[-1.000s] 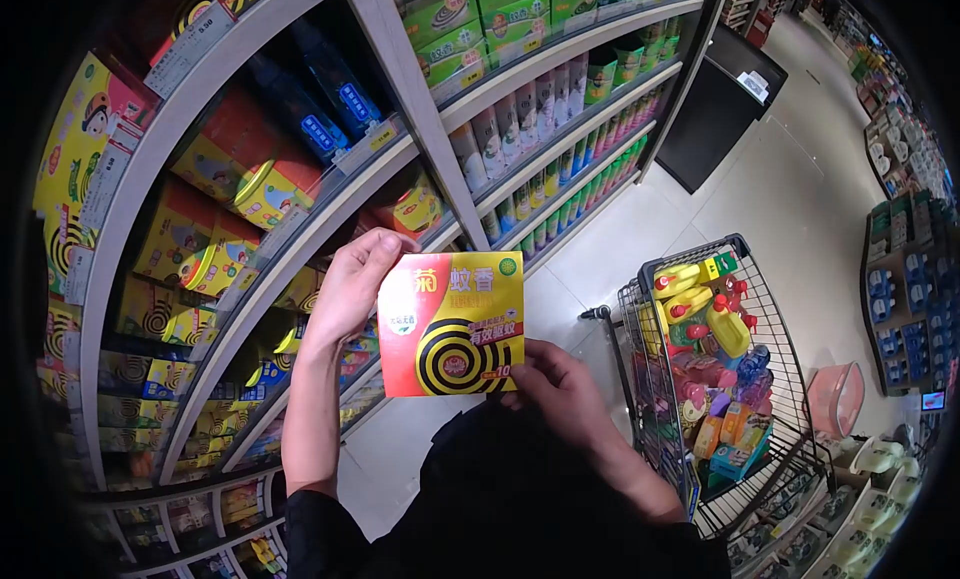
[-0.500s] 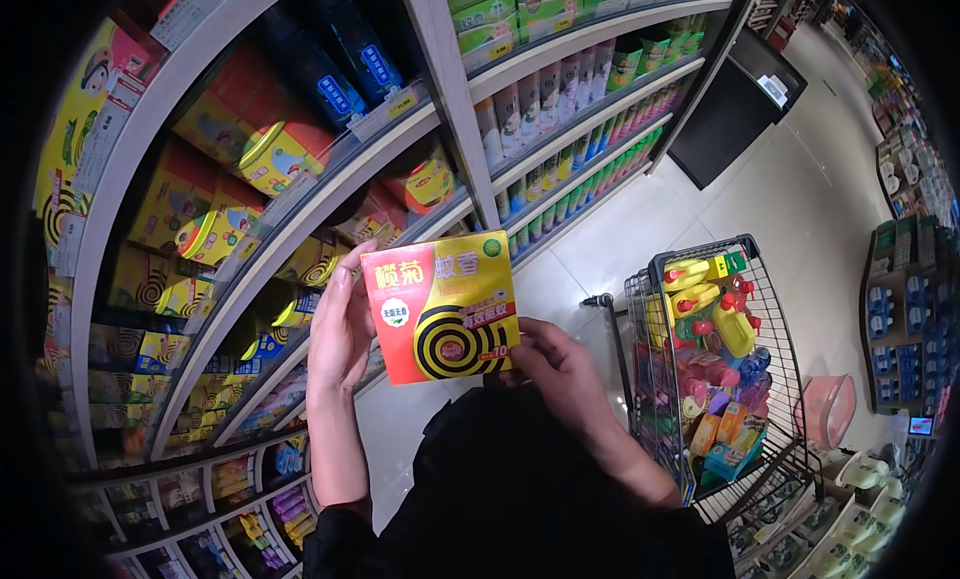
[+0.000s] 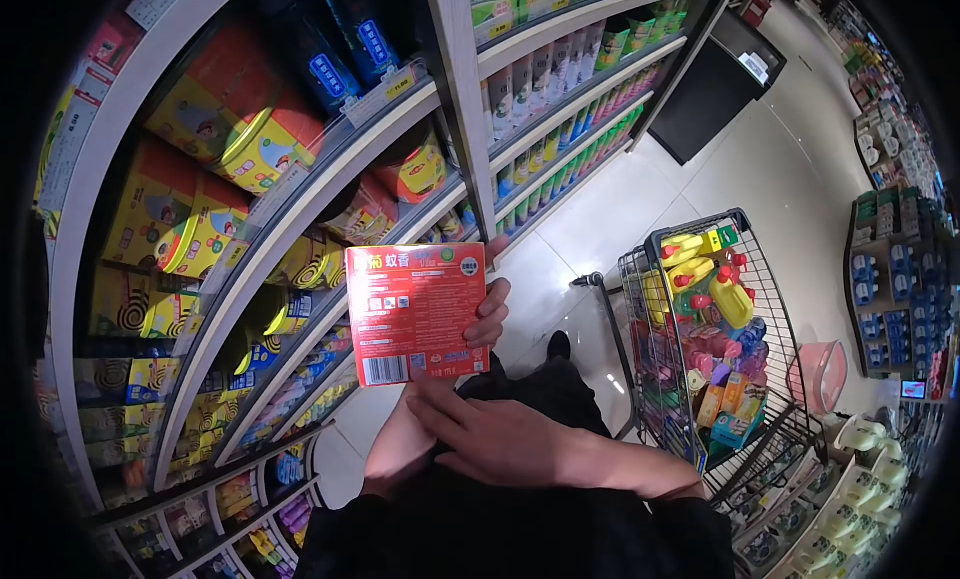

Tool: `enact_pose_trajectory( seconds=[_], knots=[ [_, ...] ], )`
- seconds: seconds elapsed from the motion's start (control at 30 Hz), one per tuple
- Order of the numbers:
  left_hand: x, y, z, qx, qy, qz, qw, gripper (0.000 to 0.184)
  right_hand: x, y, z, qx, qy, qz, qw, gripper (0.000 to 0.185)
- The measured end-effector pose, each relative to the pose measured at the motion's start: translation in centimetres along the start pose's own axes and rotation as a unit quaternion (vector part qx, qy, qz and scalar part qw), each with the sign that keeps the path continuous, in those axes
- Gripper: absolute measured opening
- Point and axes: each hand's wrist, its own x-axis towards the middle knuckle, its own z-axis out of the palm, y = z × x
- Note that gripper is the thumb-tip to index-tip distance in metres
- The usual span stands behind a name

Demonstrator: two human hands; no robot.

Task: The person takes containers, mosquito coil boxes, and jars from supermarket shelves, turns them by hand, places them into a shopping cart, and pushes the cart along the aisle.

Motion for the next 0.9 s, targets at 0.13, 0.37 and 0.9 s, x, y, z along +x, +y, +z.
enact_pose_trajectory(
  seconds=[0.13, 0.37, 0.9],
  knots=[
    [1.3, -1.1, -1.3, -0.031, -0.061, -0.117, 0.991, 0.082, -0.3, -0.8, 0.9, -0.059, 0.005, 0.069, 0.996, 0.067],
    [1.2, -3.2, -2.0, -0.052, -0.011, -0.250, 0.967, 0.082, -1.5, -1.6, 1.8, -0.036, 0.030, 0.174, 0.984, 0.065],
    [7.7, -14.6, -3.1, 0.386, 0.308, -0.279, 0.824, 0.033, -18.5, 6.5, 1.8, 0.366, 0.506, 0.378, 0.683, 0.059]
  ],
)
